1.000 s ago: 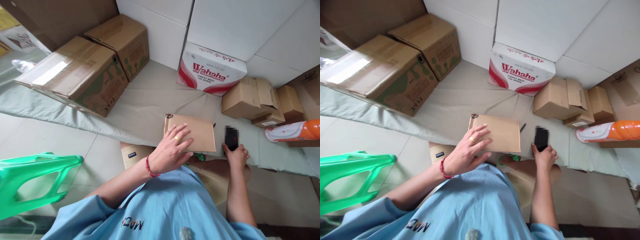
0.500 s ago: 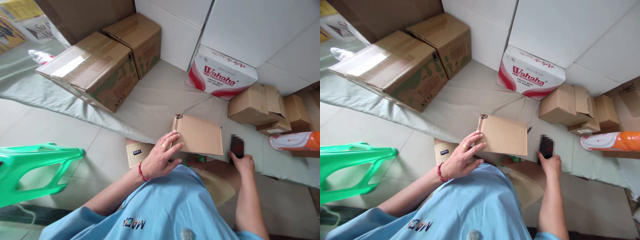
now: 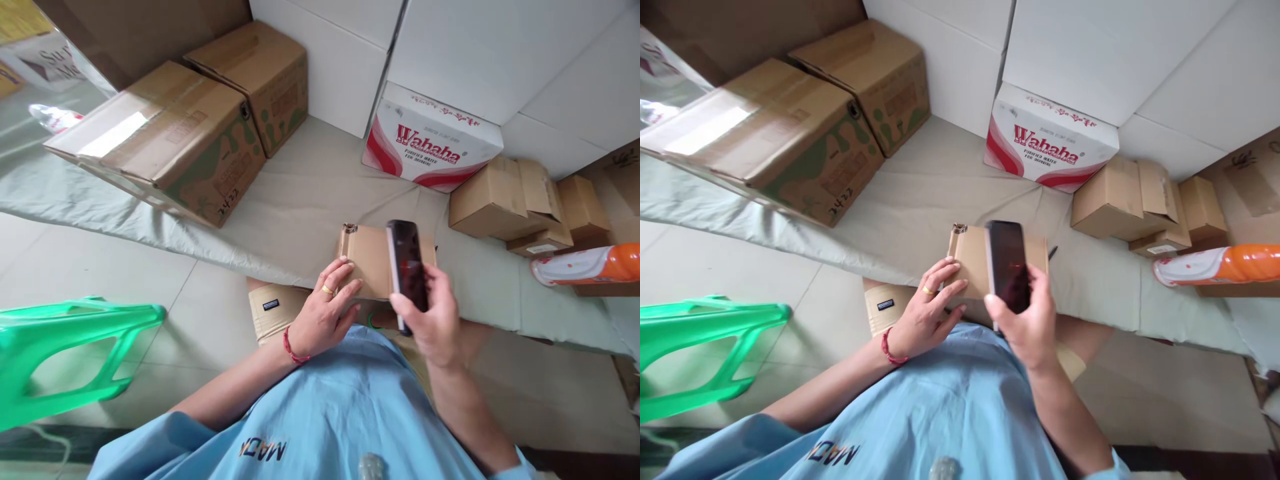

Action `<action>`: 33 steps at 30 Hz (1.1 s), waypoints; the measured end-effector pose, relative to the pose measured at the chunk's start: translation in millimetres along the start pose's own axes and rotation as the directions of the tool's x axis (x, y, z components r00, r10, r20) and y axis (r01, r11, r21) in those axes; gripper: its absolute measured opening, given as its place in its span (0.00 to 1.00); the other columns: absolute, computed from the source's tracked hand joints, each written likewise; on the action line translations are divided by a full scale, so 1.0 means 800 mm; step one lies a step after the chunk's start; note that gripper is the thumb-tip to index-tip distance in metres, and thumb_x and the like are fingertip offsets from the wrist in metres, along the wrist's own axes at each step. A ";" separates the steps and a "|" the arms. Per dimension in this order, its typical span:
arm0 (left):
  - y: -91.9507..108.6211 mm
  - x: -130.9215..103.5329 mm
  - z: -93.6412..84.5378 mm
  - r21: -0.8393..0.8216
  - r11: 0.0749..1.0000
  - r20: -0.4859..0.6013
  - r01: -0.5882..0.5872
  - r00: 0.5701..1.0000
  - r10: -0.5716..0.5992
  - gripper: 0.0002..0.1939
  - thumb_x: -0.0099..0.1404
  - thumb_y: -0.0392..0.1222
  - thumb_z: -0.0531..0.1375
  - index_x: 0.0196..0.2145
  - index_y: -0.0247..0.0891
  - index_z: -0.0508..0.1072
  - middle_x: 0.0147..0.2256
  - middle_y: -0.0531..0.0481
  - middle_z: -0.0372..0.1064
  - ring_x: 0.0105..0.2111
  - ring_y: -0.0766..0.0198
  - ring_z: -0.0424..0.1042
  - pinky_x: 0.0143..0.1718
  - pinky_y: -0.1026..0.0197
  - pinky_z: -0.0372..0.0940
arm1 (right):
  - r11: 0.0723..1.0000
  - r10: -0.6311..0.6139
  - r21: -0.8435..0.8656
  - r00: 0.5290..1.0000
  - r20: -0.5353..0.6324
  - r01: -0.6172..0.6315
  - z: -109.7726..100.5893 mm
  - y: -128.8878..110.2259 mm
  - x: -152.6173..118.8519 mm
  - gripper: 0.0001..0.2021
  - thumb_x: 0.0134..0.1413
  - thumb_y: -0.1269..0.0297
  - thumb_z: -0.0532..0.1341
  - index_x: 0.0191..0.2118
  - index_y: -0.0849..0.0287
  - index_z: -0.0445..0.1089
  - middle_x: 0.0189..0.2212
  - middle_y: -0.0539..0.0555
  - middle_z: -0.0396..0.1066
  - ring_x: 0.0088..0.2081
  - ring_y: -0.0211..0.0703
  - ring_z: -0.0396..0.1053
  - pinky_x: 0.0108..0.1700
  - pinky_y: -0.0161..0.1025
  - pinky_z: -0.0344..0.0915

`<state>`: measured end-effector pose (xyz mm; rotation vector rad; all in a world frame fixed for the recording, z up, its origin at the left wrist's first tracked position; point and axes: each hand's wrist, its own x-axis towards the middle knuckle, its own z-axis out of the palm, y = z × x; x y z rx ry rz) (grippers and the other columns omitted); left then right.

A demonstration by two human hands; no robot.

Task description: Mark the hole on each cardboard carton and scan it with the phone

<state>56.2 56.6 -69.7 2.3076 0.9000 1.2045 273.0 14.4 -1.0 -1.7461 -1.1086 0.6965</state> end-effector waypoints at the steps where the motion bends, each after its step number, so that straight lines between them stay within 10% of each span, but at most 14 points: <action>1: 0.002 0.001 0.002 0.004 1.000 -0.016 0.005 1.000 -0.004 0.24 0.73 0.32 0.61 0.65 0.39 0.69 0.64 0.30 0.67 0.74 0.38 0.62 0.68 0.30 0.71 | 0.999 -0.035 -0.013 0.999 -0.012 0.035 0.021 -0.012 -0.007 0.39 0.47 0.46 0.77 0.61 0.57 0.69 0.53 0.63 0.80 0.51 0.55 0.79 0.53 0.53 0.78; 10: -0.007 -0.007 0.018 -0.001 0.999 -0.083 -0.045 0.996 0.044 0.24 0.76 0.35 0.57 0.67 0.41 0.68 0.67 0.32 0.64 0.76 0.40 0.57 0.67 0.35 0.71 | 0.890 -0.408 -0.261 0.909 -0.086 0.375 0.086 -0.025 -0.021 0.36 0.54 0.53 0.71 0.66 0.57 0.63 0.51 0.64 0.74 0.51 0.60 0.77 0.50 0.56 0.79; 26: -0.016 -0.016 0.031 -0.030 0.998 -0.137 -0.047 0.990 0.042 0.19 0.78 0.47 0.62 0.62 0.41 0.73 0.66 0.31 0.65 0.73 0.37 0.62 0.66 0.36 0.72 | 0.844 -0.453 -0.358 0.888 -0.082 0.398 0.096 -0.021 -0.028 0.41 0.57 0.48 0.71 0.69 0.59 0.57 0.54 0.66 0.71 0.53 0.60 0.76 0.46 0.55 0.80; 33: -0.007 -0.006 0.016 -0.007 1.000 -0.048 -0.024 0.999 0.023 0.23 0.75 0.35 0.61 0.65 0.39 0.69 0.65 0.30 0.65 0.74 0.37 0.61 0.68 0.33 0.71 | 0.904 -0.415 -0.180 0.899 -0.142 0.389 0.064 -0.002 -0.034 0.43 0.55 0.46 0.74 0.69 0.57 0.59 0.56 0.65 0.72 0.51 0.56 0.78 0.51 0.54 0.80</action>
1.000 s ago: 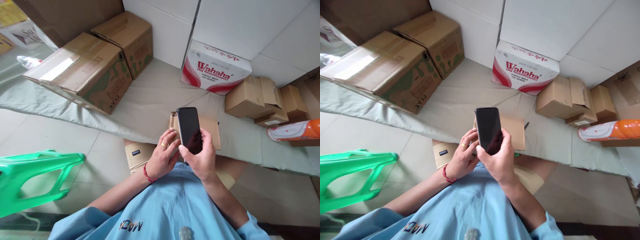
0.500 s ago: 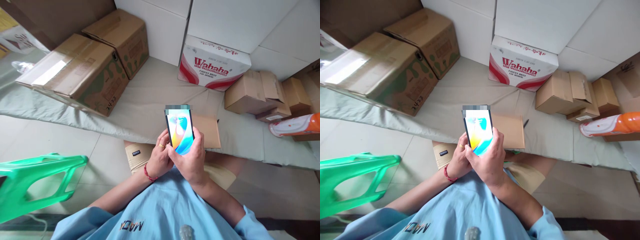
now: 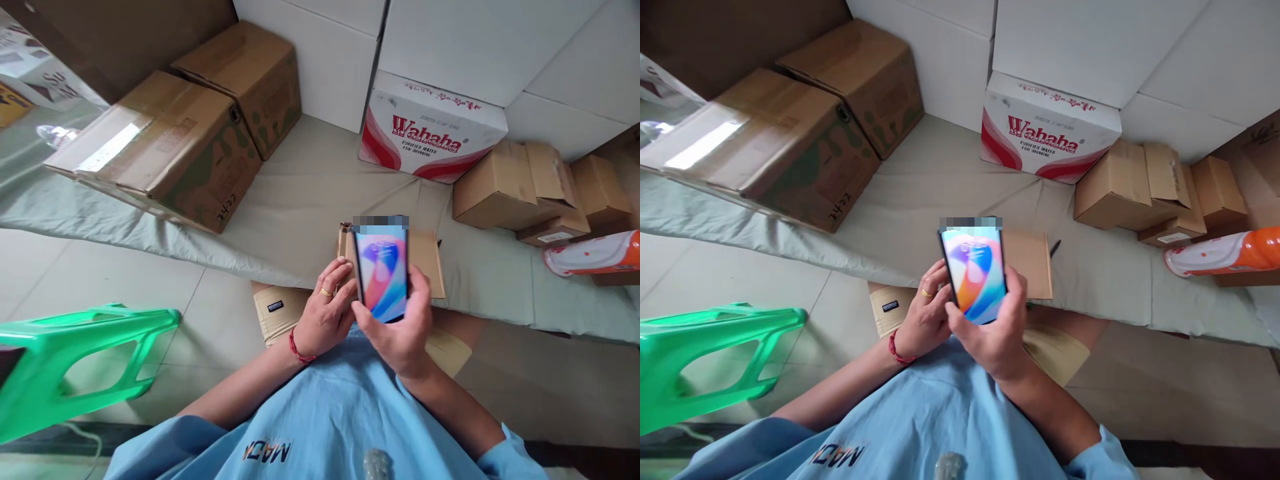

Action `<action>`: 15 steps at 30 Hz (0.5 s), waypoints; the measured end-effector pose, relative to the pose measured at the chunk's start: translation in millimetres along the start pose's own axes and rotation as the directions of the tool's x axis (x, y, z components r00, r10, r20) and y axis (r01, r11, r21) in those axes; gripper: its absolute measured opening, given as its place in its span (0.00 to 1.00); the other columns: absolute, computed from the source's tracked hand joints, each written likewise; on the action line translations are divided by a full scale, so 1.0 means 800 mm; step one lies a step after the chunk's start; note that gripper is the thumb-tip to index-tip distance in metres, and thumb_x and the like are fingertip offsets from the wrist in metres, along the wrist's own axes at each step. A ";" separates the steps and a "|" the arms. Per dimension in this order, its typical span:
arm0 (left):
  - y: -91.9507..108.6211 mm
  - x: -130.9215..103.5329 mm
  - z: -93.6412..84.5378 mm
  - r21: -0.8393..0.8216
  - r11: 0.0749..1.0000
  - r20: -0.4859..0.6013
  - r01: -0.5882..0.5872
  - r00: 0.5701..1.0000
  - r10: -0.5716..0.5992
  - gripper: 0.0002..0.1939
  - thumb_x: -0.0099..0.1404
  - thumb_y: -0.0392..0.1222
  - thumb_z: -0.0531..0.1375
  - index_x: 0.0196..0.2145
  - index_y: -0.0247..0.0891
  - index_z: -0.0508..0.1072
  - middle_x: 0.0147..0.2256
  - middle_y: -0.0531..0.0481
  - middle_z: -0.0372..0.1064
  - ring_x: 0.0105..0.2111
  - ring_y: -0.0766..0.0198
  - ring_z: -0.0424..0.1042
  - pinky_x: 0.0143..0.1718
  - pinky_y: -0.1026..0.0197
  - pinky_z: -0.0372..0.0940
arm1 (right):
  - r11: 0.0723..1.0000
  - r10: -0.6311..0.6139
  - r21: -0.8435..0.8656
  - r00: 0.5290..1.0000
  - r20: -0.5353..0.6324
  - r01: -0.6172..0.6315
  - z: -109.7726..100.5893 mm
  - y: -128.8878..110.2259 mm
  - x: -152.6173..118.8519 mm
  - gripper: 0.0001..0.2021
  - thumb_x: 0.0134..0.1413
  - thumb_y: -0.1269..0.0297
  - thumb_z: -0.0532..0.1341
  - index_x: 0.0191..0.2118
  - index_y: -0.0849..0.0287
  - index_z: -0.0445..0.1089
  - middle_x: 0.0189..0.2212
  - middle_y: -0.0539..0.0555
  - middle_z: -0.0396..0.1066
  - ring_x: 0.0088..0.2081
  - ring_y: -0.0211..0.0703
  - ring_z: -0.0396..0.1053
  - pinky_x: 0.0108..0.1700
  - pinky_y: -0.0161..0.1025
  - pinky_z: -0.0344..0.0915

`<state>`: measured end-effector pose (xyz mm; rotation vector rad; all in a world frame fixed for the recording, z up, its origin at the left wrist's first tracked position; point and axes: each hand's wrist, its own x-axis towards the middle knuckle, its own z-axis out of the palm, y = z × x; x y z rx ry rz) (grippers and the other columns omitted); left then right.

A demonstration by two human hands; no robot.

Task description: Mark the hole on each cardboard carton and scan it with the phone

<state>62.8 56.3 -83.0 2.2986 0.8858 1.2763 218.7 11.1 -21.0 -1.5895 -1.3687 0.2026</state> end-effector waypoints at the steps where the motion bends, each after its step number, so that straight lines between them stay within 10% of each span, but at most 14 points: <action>1: 0.002 0.001 -0.002 0.012 1.000 0.010 0.008 1.000 -0.009 0.24 0.74 0.33 0.61 0.65 0.39 0.68 0.65 0.30 0.65 0.74 0.38 0.61 0.69 0.32 0.71 | 0.999 0.032 0.002 0.998 -0.048 -0.032 -0.012 0.011 0.003 0.45 0.53 0.44 0.75 0.69 0.58 0.59 0.56 0.66 0.72 0.51 0.56 0.78 0.51 0.54 0.79; 8: 0.005 -0.004 -0.004 -0.038 0.997 -0.082 0.068 0.994 -0.071 0.29 0.75 0.42 0.66 0.69 0.38 0.63 0.64 0.30 0.65 0.73 0.39 0.63 0.70 0.33 0.69 | 0.859 0.230 -0.333 0.874 -0.428 -0.389 -0.125 0.153 0.062 0.49 0.36 0.33 0.75 0.60 0.61 0.67 0.51 0.65 0.75 0.50 0.62 0.76 0.60 0.63 0.71; 15: -0.002 -0.007 -0.001 -0.172 0.930 -0.139 0.325 0.927 -0.350 0.25 0.80 0.50 0.59 0.69 0.44 0.62 0.67 0.33 0.63 0.72 0.44 0.63 0.68 0.37 0.70 | 0.586 0.520 -0.497 0.768 -0.375 -0.640 -0.183 0.251 0.053 0.36 0.32 0.38 0.73 0.45 0.57 0.70 0.42 0.63 0.76 0.48 0.67 0.76 0.60 0.63 0.71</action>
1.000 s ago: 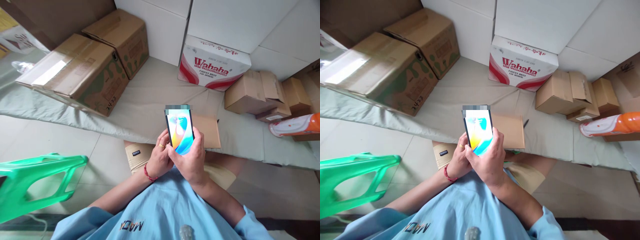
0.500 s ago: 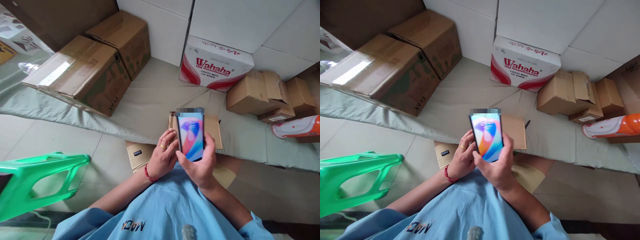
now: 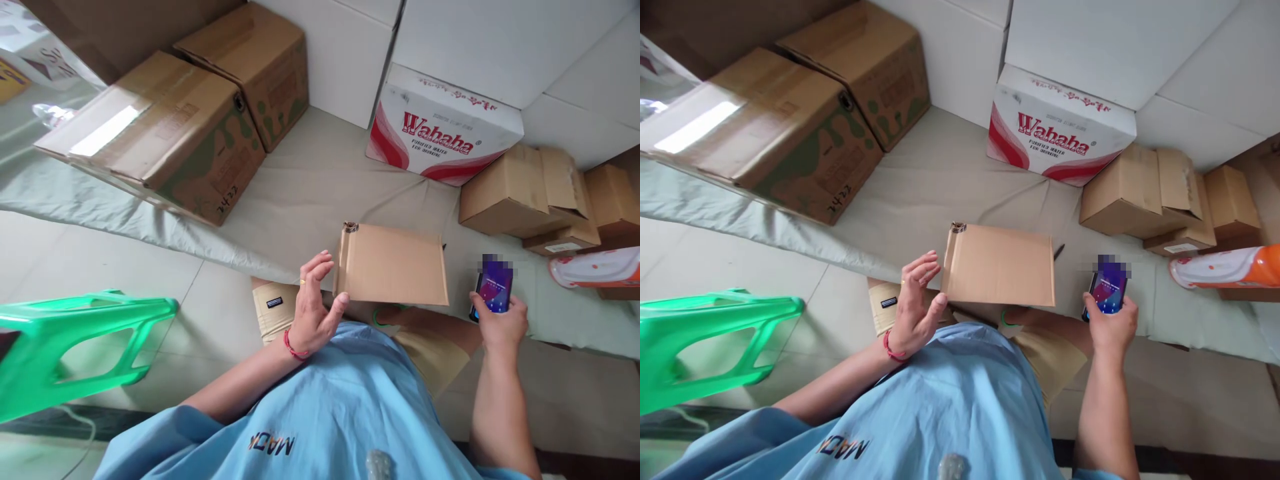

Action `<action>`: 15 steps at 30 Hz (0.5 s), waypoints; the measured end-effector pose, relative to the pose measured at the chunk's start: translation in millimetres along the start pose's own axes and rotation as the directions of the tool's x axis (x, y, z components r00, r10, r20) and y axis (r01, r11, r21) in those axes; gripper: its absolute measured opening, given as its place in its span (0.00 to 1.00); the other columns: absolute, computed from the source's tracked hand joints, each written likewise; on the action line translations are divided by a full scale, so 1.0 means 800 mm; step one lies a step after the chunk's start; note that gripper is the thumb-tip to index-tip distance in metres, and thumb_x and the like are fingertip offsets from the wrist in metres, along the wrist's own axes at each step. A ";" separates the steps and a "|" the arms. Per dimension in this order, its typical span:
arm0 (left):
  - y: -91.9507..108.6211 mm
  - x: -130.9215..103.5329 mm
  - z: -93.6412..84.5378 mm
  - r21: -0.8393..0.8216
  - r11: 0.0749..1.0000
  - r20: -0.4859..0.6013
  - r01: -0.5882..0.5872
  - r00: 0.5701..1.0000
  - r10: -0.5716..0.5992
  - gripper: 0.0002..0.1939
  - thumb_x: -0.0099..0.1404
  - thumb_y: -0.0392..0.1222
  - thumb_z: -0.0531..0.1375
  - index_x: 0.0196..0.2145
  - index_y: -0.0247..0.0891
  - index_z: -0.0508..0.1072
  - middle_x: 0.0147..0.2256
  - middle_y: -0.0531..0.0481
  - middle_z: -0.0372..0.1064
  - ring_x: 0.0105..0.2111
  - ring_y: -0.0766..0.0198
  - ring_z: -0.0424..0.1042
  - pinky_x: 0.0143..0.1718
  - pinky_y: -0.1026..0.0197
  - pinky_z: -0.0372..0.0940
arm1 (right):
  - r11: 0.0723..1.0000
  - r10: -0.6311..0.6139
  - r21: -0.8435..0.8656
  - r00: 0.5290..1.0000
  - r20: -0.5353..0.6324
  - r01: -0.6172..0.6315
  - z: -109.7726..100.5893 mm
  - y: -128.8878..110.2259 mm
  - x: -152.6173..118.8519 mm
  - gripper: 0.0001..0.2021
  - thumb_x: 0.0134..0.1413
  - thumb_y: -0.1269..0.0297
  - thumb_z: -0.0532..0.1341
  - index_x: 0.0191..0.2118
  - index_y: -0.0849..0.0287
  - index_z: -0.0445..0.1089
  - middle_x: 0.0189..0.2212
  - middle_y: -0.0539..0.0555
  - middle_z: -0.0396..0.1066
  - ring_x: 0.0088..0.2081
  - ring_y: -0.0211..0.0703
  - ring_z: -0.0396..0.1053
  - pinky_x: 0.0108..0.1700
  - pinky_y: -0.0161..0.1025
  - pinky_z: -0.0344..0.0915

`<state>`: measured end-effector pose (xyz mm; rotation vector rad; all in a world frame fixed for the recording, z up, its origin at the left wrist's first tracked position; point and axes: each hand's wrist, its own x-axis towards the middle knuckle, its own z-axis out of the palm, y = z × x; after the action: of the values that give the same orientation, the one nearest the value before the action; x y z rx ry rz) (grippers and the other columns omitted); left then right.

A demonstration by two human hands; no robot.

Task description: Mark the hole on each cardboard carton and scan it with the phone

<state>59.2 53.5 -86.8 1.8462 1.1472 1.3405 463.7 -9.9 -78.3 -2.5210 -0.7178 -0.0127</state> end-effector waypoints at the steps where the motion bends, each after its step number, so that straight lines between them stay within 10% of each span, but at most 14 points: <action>1: -0.002 0.001 0.000 -0.030 0.997 0.008 0.064 0.998 -0.064 0.24 0.81 0.49 0.59 0.69 0.45 0.62 0.67 0.34 0.62 0.72 0.46 0.63 0.68 0.38 0.71 | 1.000 0.013 -0.023 0.999 0.029 -0.012 0.003 0.004 0.002 0.35 0.32 0.38 0.73 0.44 0.57 0.70 0.41 0.63 0.76 0.47 0.67 0.76 0.59 0.62 0.71; 9: -0.002 0.019 -0.003 -0.089 0.907 0.197 0.411 0.900 -0.388 0.29 0.78 0.60 0.59 0.68 0.43 0.67 0.68 0.35 0.62 0.68 0.44 0.67 0.69 0.36 0.69 | 0.996 0.001 -0.086 0.988 0.155 0.012 0.037 -0.005 0.025 0.40 0.36 0.34 0.73 0.49 0.61 0.71 0.43 0.67 0.75 0.50 0.68 0.74 0.54 0.61 0.72; 15: 0.004 0.025 -0.010 -0.086 0.877 0.266 0.473 0.859 -0.437 0.33 0.78 0.62 0.57 0.70 0.39 0.68 0.66 0.34 0.65 0.66 0.44 0.69 0.66 0.40 0.71 | 0.967 -0.256 0.020 0.967 0.009 0.255 0.030 -0.029 -0.002 0.50 0.47 0.25 0.67 0.60 0.67 0.71 0.63 0.80 0.66 0.66 0.76 0.64 0.69 0.73 0.57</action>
<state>55.2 69.9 -72.5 1.4561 1.2211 0.8782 448.2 17.6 -88.0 -2.3957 -1.0384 -0.0808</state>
